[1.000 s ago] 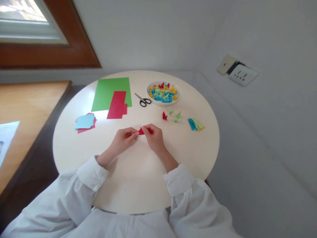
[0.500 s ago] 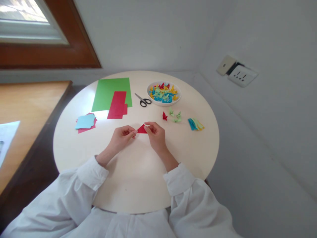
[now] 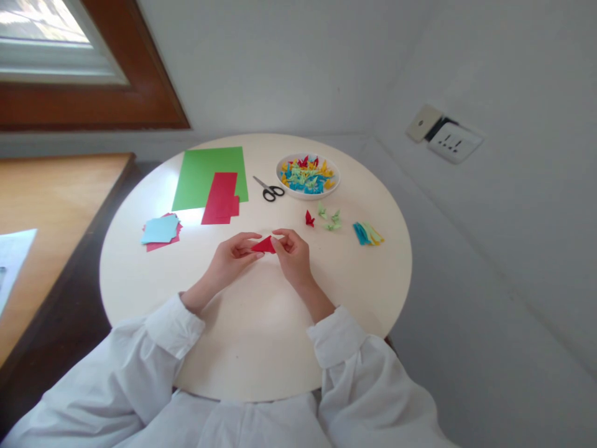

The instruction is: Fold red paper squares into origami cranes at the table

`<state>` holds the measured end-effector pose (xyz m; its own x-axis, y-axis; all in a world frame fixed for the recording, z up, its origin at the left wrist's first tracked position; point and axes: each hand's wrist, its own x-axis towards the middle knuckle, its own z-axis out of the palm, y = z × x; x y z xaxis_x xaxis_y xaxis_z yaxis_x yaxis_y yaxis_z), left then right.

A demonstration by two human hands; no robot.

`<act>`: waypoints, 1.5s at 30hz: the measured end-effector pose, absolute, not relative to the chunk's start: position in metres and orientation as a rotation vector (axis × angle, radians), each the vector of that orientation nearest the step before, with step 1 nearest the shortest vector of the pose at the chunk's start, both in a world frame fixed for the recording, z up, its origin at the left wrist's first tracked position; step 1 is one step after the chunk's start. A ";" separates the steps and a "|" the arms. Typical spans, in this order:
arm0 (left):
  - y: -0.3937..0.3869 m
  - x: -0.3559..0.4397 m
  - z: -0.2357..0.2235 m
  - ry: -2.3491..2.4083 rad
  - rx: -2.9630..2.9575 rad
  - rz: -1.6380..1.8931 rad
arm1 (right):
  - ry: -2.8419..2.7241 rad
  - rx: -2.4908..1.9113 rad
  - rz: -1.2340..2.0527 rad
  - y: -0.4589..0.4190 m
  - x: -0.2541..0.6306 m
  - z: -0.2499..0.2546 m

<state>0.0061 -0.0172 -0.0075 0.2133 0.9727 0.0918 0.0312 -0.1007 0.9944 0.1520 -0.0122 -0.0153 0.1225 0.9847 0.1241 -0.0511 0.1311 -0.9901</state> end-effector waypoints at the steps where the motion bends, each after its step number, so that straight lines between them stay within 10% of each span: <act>1: -0.018 0.006 -0.008 1.035 1.440 1.112 | -1.135 -1.126 1.062 -0.012 0.152 -0.016; 45: -0.014 -0.001 -0.010 1.122 1.473 1.189 | -1.258 -1.036 1.092 -0.017 0.154 -0.017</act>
